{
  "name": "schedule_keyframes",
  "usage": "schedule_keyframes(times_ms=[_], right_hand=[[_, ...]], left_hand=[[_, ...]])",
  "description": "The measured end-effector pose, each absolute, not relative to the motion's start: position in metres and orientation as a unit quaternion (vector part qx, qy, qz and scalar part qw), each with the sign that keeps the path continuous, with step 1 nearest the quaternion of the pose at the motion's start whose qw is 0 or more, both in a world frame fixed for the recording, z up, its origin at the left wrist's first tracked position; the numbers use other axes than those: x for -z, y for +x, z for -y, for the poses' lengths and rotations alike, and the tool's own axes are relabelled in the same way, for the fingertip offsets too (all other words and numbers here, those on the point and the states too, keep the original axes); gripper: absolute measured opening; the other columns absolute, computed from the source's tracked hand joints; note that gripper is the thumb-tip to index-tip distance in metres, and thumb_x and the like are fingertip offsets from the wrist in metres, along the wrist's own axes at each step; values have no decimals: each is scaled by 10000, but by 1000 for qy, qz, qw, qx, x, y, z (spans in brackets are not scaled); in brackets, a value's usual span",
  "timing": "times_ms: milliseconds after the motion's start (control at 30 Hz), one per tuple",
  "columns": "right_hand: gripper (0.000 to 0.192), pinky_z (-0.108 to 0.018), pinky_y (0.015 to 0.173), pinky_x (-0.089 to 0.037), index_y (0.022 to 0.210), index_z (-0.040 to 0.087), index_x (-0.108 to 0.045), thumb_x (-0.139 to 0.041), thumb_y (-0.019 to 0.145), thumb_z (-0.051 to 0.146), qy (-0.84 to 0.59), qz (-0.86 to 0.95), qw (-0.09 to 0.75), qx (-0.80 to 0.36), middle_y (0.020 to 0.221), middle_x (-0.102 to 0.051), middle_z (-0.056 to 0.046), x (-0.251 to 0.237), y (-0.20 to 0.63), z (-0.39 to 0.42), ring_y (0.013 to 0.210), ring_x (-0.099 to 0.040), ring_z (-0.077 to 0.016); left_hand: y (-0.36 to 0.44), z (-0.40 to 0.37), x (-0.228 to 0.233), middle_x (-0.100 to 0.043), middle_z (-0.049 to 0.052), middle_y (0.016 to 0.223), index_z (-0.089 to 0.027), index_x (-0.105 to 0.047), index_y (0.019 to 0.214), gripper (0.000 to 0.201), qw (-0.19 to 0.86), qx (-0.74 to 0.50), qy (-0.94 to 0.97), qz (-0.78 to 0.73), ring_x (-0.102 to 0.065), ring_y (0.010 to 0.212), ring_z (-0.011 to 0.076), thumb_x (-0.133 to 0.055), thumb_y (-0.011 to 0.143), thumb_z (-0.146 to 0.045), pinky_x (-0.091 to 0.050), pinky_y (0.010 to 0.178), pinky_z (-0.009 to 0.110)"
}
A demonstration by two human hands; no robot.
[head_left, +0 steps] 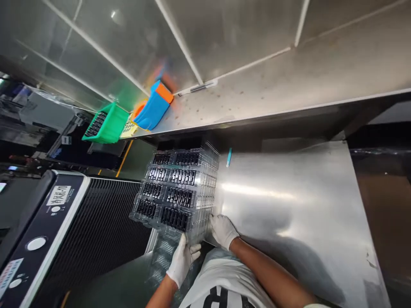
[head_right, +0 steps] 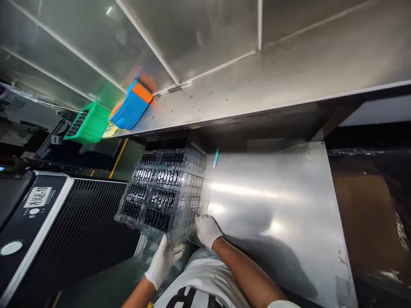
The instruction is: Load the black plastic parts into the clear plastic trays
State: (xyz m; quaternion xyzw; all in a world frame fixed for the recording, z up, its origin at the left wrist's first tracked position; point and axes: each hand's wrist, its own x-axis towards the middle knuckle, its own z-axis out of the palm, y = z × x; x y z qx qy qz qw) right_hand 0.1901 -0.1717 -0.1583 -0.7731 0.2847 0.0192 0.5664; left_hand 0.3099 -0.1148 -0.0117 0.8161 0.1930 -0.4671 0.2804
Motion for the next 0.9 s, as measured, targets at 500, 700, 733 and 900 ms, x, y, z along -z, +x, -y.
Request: schedule_keyframes(times_ms=[500,700,733,900], right_hand=[[338,-346,981,-501,1206,115,-658,-628,933,313,-684,-390,617,14,1250,-618,-144,158,206,200,1129,-612,-230],[553,-346,1063,-469,1450,238,-530,-632,907,235,-669,-375,638,67,1434,-498,-123,163,203,192,1248,-545,-240],[533,-353,1061,-471,1435,239,-549,-622,907,229,-667,-371,641,77,1431,-502,-119,164,202,191,1241,-547,-243],[416,-329,1148,-397,1337,222,-638,-601,927,283,-635,-389,656,126,1429,-517,-90,168,203,188,1308,-504,-215]], left_hand=[[303,128,7,-662,114,1015,-118,-518,1289,580,325,414,830,-186,-625,728,160,-267,1036,-575,-537,633,276],[305,124,8,-657,136,1070,-102,-606,1133,612,312,422,830,-187,-618,737,157,-241,1036,-582,-527,637,275],[306,123,9,-656,139,1096,-108,-620,1132,623,313,425,829,-186,-618,752,159,-238,1033,-591,-530,654,278],[305,119,12,-666,131,1137,-132,-665,1094,630,316,429,824,-193,-605,759,151,-235,1035,-589,-514,660,264]])
